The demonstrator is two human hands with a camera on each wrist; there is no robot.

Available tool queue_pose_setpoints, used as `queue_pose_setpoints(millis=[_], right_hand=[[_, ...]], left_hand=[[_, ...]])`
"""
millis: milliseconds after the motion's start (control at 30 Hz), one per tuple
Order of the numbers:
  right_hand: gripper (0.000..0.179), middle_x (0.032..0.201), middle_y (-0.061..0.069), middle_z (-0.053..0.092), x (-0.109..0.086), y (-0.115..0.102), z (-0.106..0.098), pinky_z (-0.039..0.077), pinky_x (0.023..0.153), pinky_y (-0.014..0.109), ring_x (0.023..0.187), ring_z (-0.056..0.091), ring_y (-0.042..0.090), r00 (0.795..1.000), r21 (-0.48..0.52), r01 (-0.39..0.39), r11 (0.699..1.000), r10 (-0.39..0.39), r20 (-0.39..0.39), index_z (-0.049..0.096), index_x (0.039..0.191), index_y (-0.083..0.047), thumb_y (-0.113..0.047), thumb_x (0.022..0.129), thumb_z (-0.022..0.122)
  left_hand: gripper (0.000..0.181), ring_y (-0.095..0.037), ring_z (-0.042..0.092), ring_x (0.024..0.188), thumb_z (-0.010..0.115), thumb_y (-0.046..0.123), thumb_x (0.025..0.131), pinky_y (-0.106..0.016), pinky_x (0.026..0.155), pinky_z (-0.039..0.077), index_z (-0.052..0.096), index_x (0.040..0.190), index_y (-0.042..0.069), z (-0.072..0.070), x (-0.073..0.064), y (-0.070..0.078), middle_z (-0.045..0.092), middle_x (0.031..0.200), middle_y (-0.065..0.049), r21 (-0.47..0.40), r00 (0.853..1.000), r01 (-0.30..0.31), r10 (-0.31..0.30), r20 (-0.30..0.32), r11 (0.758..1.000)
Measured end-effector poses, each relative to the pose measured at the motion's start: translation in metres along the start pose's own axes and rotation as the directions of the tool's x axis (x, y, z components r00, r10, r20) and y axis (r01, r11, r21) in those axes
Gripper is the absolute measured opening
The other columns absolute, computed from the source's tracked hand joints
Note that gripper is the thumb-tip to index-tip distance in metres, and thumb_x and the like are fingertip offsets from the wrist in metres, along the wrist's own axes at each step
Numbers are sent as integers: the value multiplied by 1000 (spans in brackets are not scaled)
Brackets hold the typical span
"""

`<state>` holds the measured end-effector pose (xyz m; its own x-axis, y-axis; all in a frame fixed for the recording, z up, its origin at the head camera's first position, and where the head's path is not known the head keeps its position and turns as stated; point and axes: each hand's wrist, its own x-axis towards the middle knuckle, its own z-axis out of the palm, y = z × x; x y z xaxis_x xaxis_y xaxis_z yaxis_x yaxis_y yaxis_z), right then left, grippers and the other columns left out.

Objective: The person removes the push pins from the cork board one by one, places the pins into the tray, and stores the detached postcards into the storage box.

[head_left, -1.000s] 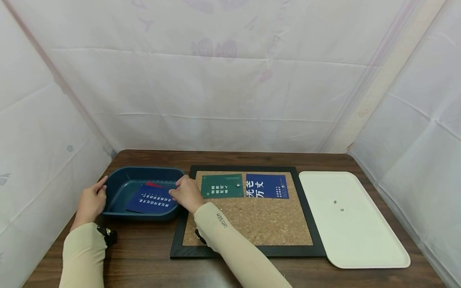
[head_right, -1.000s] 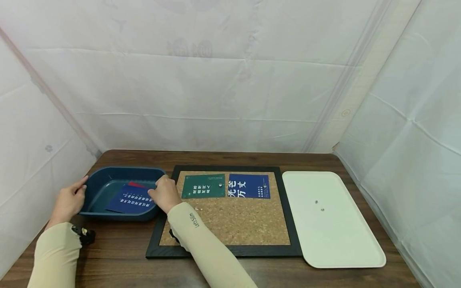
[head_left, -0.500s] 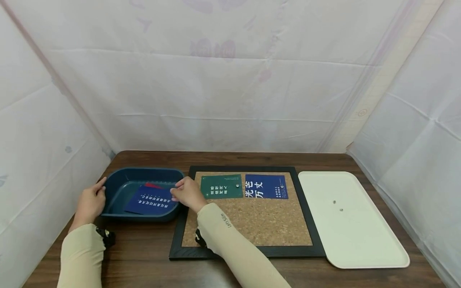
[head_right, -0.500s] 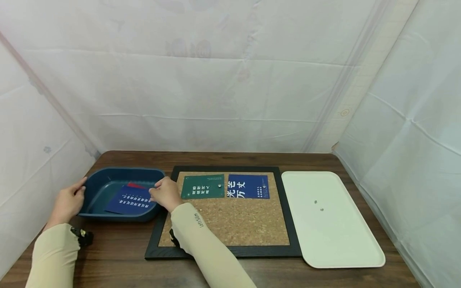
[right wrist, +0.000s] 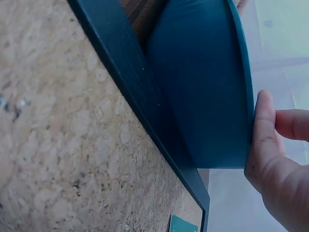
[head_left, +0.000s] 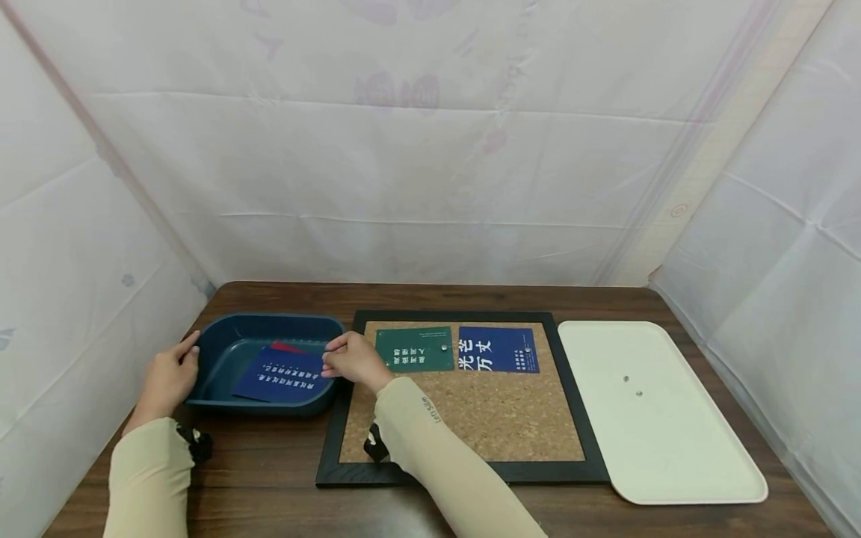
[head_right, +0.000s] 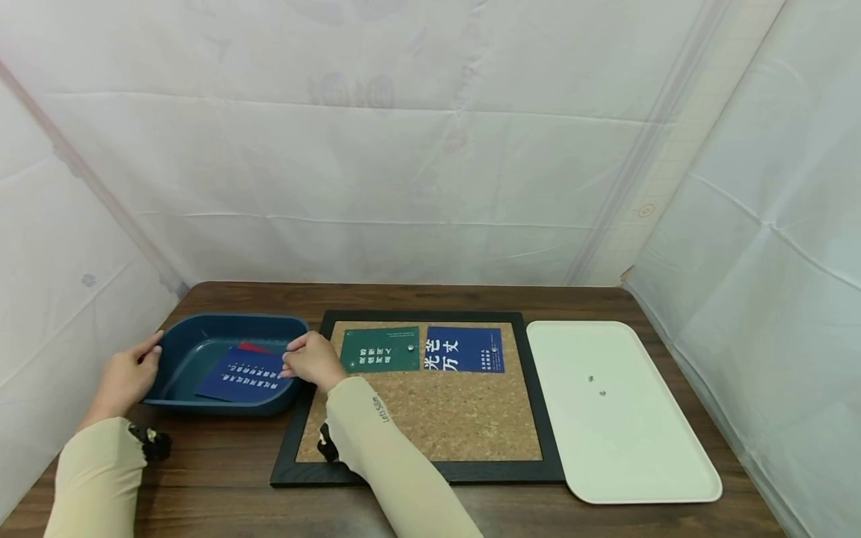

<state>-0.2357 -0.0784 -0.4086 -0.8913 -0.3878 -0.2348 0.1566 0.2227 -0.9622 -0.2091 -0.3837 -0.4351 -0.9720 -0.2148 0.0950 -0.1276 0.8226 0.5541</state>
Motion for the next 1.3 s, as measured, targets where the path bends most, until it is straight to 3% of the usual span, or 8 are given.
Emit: queue_pose_setpoints(millis=[100,167,267,400,567,800,1067,1300], right_hand=[[16,84,10,65,0,1,-2,59,74,26,82,71,25,1000,57,-10,998,9,29,58,112,1,-2,96,54],[18,88,12,64,0,2,-3,59,77,27,80,69,21,999,116,-20,993,14,51,57,114,2,0,96,51],[21,98,16,64,0,4,-6,58,81,29,78,63,15,997,191,-40,981,25,77,55,118,4,0,98,49],[28,109,21,62,-1,5,-9,57,83,30,80,61,14,995,206,-39,978,18,101,52,125,7,-2,99,47],[31,109,20,62,-3,7,-16,56,90,37,82,61,14,993,150,-36,988,18,119,51,128,5,-6,100,48],[32,106,10,64,-7,10,-36,55,90,40,88,64,19,994,11,-16,1000,15,112,54,129,-1,-12,99,53],[36,119,19,61,-13,15,-63,54,92,43,106,62,35,988,-72,43,996,-32,149,52,133,2,-14,101,48],[36,119,22,60,-23,16,-93,55,89,40,102,63,34,988,-97,74,993,-60,141,54,131,2,-17,100,51]], left_hand=[[52,-19,36,52,27,26,105,-30,54,32,30,147,-5,-3,1,0,44,65,-14,28,999,-25,24,22,999],[54,-24,41,55,27,28,105,-34,56,34,30,146,-7,-4,2,0,48,69,-19,52,998,-50,48,42,997],[58,-47,55,80,27,32,106,-51,68,45,27,145,-11,-8,4,3,56,104,-41,87,993,-74,66,96,993],[65,-65,32,121,24,37,105,-71,95,32,20,145,-14,-9,7,5,27,137,-47,119,984,-79,58,171,990],[67,-63,16,131,22,36,106,-71,104,20,12,145,-17,-6,5,9,11,145,-45,97,978,-108,88,188,989],[65,-60,12,136,23,34,106,-70,108,14,8,147,-15,-4,3,27,8,147,-43,45,976,-193,187,113,980],[64,-60,4,137,22,34,107,-70,110,7,2,150,-8,5,3,60,4,151,-39,-17,965,-248,249,88,969],[65,-54,1,142,20,40,106,-71,110,9,-6,154,5,16,-3,99,3,157,-31,-33,950,-280,282,133,959]])
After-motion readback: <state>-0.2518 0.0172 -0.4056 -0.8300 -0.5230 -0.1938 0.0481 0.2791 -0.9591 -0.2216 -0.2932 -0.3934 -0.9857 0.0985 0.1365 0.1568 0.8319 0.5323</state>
